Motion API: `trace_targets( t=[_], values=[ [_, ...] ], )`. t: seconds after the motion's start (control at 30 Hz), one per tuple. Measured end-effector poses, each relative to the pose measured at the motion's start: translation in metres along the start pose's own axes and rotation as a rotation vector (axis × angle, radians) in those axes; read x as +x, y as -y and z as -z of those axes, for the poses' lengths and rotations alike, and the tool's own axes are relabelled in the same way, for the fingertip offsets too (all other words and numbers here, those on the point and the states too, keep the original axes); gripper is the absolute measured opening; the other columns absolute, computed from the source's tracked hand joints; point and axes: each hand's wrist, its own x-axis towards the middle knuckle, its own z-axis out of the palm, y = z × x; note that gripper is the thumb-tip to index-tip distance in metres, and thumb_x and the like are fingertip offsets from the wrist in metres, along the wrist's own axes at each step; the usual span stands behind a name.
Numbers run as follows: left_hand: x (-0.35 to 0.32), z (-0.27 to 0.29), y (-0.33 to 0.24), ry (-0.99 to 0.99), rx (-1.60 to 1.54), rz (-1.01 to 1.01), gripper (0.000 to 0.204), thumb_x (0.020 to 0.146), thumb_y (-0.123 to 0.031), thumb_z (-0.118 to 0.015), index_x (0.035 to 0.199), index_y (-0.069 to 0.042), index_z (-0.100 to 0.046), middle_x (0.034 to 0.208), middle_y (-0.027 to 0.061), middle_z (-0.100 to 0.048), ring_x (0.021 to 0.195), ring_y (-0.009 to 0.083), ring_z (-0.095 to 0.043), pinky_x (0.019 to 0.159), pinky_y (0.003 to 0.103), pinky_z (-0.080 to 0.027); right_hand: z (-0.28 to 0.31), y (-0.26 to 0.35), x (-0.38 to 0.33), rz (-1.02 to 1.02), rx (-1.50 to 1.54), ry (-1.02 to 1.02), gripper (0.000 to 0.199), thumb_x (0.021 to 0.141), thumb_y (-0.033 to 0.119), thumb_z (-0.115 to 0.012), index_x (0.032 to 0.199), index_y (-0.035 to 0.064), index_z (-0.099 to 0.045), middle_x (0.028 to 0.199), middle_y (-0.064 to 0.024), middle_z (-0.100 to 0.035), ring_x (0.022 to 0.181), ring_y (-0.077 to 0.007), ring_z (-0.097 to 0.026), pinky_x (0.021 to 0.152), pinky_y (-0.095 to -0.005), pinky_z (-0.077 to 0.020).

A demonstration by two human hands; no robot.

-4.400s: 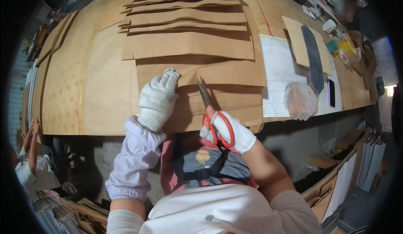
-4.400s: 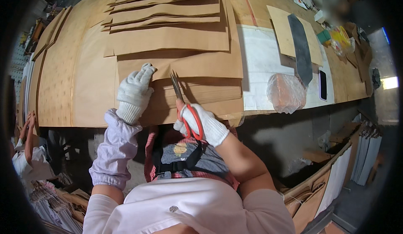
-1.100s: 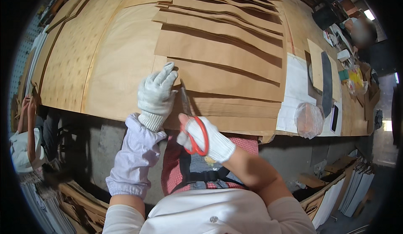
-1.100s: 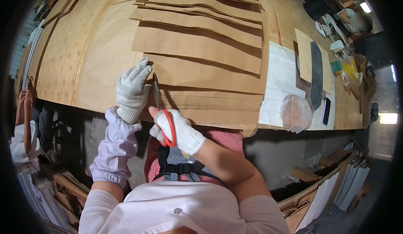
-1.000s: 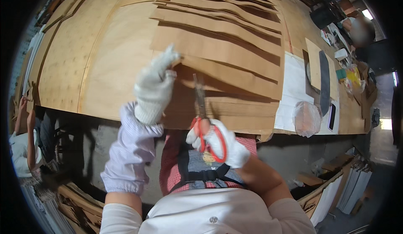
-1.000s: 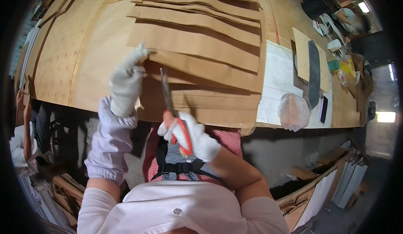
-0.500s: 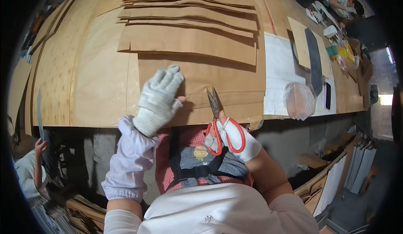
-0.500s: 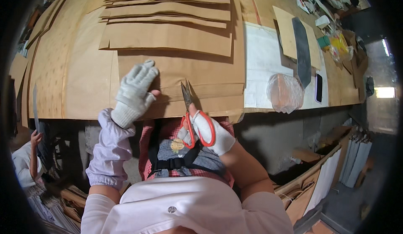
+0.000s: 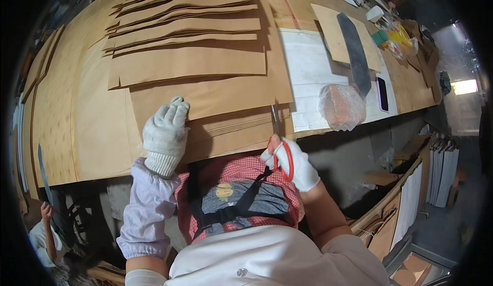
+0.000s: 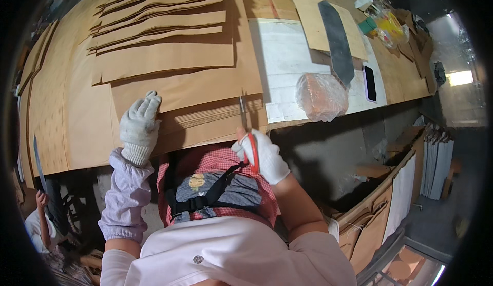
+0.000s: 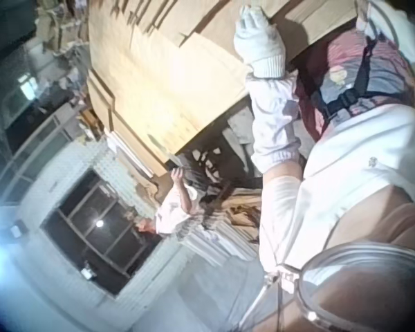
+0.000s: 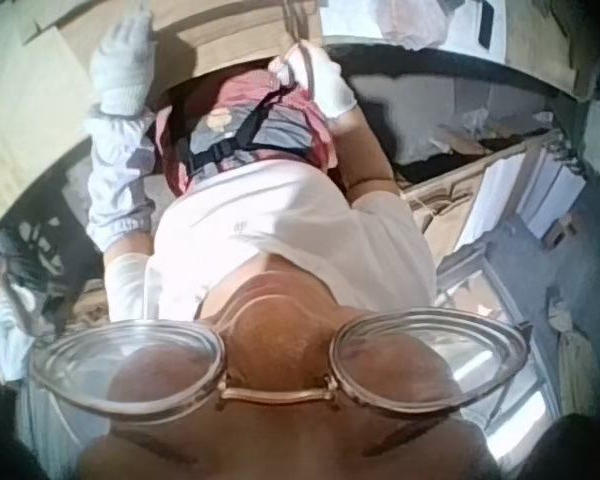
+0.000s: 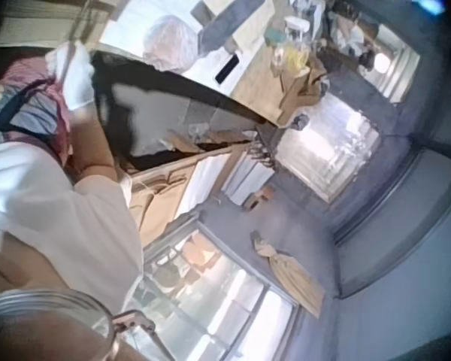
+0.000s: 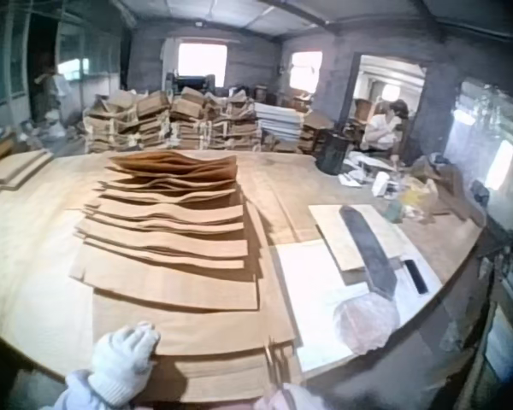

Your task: The person folds and stacks brown cardboard sheets on a wooden worktable, then uses red-handled scissors to cut the stacked sheets into strips. The person repeatedly aligns and cuts the stack, accumulating cut pieces on the table.

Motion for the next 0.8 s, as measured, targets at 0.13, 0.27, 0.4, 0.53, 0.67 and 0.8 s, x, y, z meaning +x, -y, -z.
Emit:
trace_targets(
  t=[0.13,0.27,0.4,0.53,0.67,0.8],
  values=[
    [0.000,-0.002,-0.001,-0.027,0.012,-0.015,0.060,0.060,-0.006,-0.074,0.116,-0.012,-0.056,0.124,0.0045,-0.062,0.105,0.0259,-0.060,0.085,0.039,-0.051,0.013,0.009,0.010,-0.084,0.114,-0.018,0.046,0.099,0.046,-0.048,0.079,0.0052,-0.053,0.070,-0.0076,-0.060,0.060,-0.0127,-0.055,0.057,-0.0241,-0.0459],
    [-0.005,0.005,0.000,-0.069,0.037,0.101,0.064,0.061,-0.003,-0.072,0.123,-0.010,-0.054,0.125,0.0099,-0.060,0.109,0.0308,-0.058,0.092,0.041,-0.049,0.010,0.014,0.005,-0.057,0.106,0.036,0.042,0.099,0.042,-0.048,0.084,0.0039,-0.053,0.077,-0.0106,-0.062,0.066,-0.0152,-0.058,0.062,-0.0265,-0.0469],
    [-0.034,0.008,0.022,-0.243,0.101,0.284,0.066,0.063,0.004,-0.065,0.127,-0.006,-0.053,0.127,0.0174,-0.057,0.116,0.0369,-0.054,0.100,0.043,-0.044,-0.015,0.011,0.002,0.089,0.138,0.122,0.045,0.103,0.044,-0.037,0.095,0.0033,-0.055,0.090,-0.0111,-0.062,0.079,-0.0163,-0.057,0.076,-0.0301,-0.0464],
    [-0.048,0.005,0.062,-0.266,-0.209,0.196,0.061,0.062,0.006,-0.062,0.122,-0.005,-0.057,0.129,0.0176,-0.057,0.119,0.0353,-0.054,0.101,0.041,-0.045,-0.077,0.036,0.000,0.035,0.031,0.542,0.046,0.103,0.045,-0.035,0.090,0.0046,-0.054,0.081,-0.0089,-0.058,0.072,-0.0136,-0.052,0.066,-0.0273,-0.0448],
    [-0.054,-0.010,0.071,-0.366,-0.565,0.229,0.064,0.060,0.014,-0.051,0.121,-0.001,-0.060,0.130,0.0177,-0.058,0.124,0.0327,-0.053,0.104,0.037,-0.043,-0.157,-0.019,0.058,-0.564,0.600,0.853,0.051,0.096,0.057,-0.044,0.081,0.0086,-0.051,0.074,-0.0070,-0.053,0.060,-0.0115,-0.045,0.049,-0.0263,-0.0378],
    [-0.059,-0.009,0.074,-0.375,-0.616,0.246,0.066,0.059,0.016,-0.047,0.121,0.000,-0.060,0.128,0.0170,-0.060,0.125,0.0310,-0.053,0.104,0.036,-0.043,-0.207,0.011,0.046,-0.450,0.164,0.555,0.053,0.089,0.057,-0.059,0.081,0.0053,-0.051,0.070,-0.0100,-0.055,0.056,-0.0198,-0.058,0.046,-0.0284,-0.0455]
  ],
)
